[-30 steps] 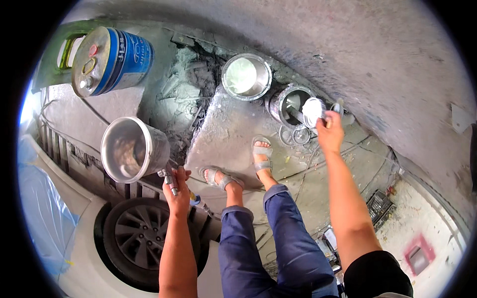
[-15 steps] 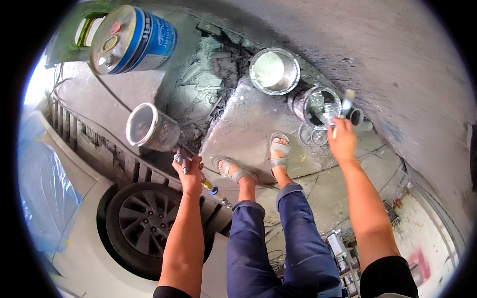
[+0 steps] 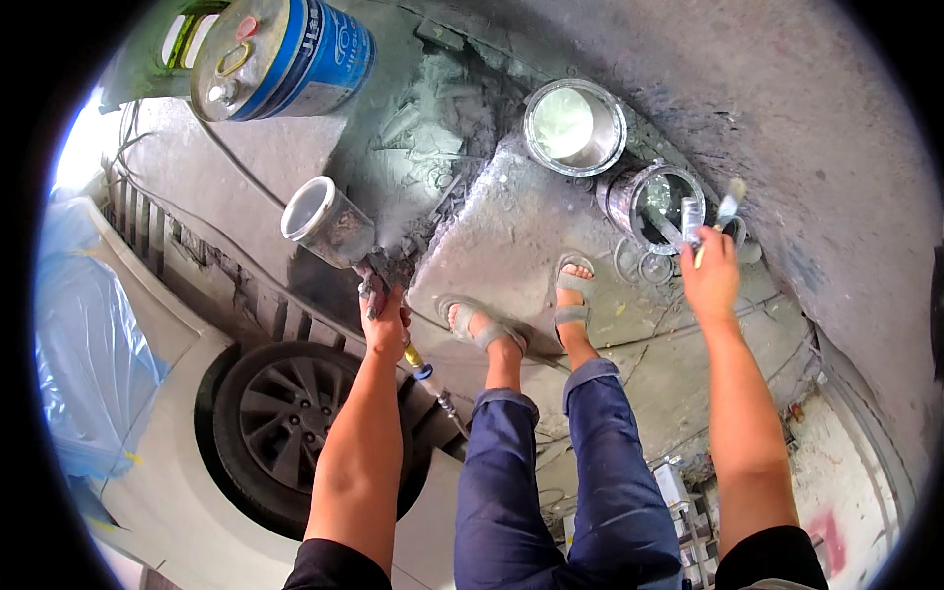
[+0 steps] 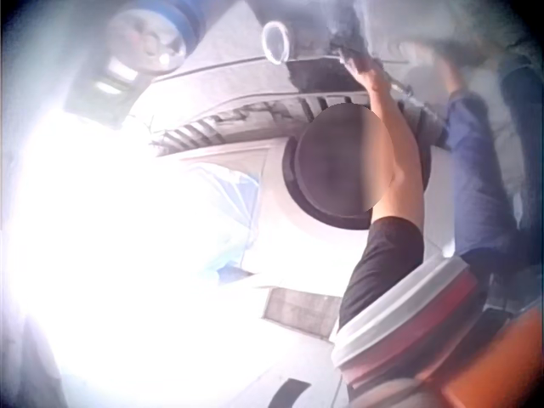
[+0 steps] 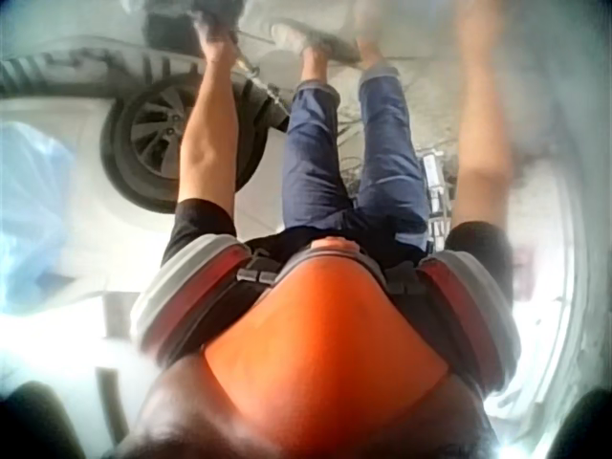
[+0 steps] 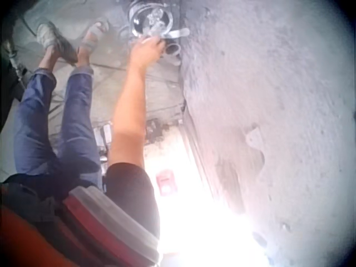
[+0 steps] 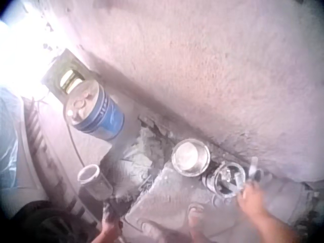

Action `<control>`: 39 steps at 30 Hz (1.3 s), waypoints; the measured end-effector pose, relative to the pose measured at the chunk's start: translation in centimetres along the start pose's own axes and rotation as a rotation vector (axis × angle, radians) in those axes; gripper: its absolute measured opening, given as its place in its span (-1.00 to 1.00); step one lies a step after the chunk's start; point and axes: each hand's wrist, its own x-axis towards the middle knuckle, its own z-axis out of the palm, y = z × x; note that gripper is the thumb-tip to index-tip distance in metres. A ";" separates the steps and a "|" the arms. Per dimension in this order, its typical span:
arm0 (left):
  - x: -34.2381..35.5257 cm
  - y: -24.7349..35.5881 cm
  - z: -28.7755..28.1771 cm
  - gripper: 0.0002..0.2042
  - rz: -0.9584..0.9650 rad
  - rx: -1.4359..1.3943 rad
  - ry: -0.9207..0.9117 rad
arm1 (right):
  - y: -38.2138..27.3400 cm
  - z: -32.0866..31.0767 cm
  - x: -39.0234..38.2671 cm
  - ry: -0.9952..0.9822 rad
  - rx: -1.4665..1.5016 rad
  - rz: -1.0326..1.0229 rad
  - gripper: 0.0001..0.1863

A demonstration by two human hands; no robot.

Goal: The person prepares paint for a spray gun by scooping white paint from a large bucket and several smaller cans using a brush. They transfer the paint into the spray gun's container, stirring it to ensure consistency. The person repeatedly refills the spray gun container from the various paint sources.

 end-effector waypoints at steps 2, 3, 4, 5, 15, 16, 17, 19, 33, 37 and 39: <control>0.1 -0.5 -0.4 -0.70 0.023 0.048 0.028 | 0.2 0.3 -0.3 -0.062 -0.018 -0.103 -0.68; 0.1 -0.9 -0.7 -0.69 0.034 0.072 0.047 | 0.3 0.3 -0.3 -0.037 -0.008 -0.038 -0.68; 0.3 -1.6 -0.9 -0.63 0.067 0.071 0.079 | 0.5 0.4 -0.2 -0.012 0.003 0.026 -0.68; 0.1 -1.5 -0.6 -0.60 0.097 0.069 0.083 | 0.7 0.3 0.0 0.016 0.009 0.094 -0.67; -1.7 -3.2 0.5 -0.77 0.337 0.177 0.192 | 0.3 -0.1 0.6 -0.030 -0.048 -0.032 -0.71; -2.3 -3.6 0.8 -0.79 0.370 0.219 0.196 | 0.0 -0.3 0.8 -0.019 -0.047 0.019 -0.71; -3.1 -3.6 1.3 -0.78 0.405 0.261 0.199 | 0.0 -0.5 0.9 -0.008 -0.047 0.071 -0.72; -4.2 -3.9 1.9 -0.78 0.501 0.380 0.194 | 0.3 -0.1 0.2 -0.001 -0.022 -0.067 -0.72; -11.9 -0.5 8.4 -0.85 0.623 0.681 -0.046 | -0.5 -2.2 -0.9 0.127 0.281 0.232 -0.69; -11.6 -2.3 10.7 -0.87 0.736 0.736 -0.240 | 0.5 -2.8 -1.6 0.237 0.449 0.425 -0.70; -12.0 -2.6 11.9 -0.77 0.726 0.895 -0.305 | 0.7 -3.0 -1.8 0.259 0.492 0.485 -0.71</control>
